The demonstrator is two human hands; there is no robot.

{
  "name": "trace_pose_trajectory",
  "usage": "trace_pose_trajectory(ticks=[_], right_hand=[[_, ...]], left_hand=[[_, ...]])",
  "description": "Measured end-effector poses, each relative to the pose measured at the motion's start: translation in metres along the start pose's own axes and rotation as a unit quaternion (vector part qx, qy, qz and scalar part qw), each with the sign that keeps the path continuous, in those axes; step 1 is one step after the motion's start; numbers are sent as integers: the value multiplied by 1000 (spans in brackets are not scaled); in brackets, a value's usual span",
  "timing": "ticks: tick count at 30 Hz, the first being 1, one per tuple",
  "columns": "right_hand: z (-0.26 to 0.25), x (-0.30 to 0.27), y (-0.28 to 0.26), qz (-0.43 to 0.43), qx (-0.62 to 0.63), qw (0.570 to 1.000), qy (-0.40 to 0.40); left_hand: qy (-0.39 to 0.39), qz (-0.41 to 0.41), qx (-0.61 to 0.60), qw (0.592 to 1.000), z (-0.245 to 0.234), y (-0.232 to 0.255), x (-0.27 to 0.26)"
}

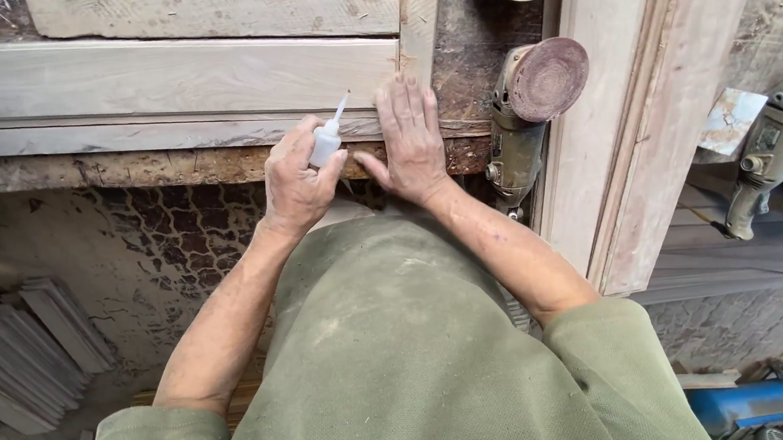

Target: Sanding wooden trim pieces with a power sander and applying adhesive or filler.

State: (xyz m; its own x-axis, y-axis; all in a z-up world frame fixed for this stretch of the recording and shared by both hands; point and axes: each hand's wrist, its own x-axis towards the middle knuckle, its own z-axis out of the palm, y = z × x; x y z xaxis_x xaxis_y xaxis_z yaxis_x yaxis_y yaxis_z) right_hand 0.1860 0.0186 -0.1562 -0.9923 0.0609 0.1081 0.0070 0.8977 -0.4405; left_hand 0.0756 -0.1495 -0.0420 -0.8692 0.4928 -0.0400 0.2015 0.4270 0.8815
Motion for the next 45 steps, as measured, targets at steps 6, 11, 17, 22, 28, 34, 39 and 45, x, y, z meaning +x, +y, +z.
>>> trace_pose_trajectory(ticks=[6, 11, 17, 22, 28, 34, 39, 45], right_hand=[[-26, -42, -13, 25, 70, 997, -29], [-33, -68, 13, 67, 2, 995, -76], [-38, -71, 22, 57, -17, 992, -111], [-33, -75, 24, 60, -19, 991, -118], [-30, -75, 24, 61, -22, 992, -107], [-27, -77, 25, 56, -21, 994, -97], [-24, -79, 25, 55, -25, 994, -95], [-24, -77, 24, 52, -30, 995, -84]], left_hand=[[-49, 78, 162, 983, 26, -38, -5], [-80, 95, 231, 965, 48, -60, -1], [-124, 51, 222, 966, 49, -39, 13], [-148, 9, 219, 964, 55, -34, 16], [-148, 36, 228, 962, 58, -14, 23], [-122, 22, 216, 969, 73, -12, 20], [-125, 16, 197, 972, 66, 1, 22], [-116, -4, 189, 975, 58, -6, 17]])
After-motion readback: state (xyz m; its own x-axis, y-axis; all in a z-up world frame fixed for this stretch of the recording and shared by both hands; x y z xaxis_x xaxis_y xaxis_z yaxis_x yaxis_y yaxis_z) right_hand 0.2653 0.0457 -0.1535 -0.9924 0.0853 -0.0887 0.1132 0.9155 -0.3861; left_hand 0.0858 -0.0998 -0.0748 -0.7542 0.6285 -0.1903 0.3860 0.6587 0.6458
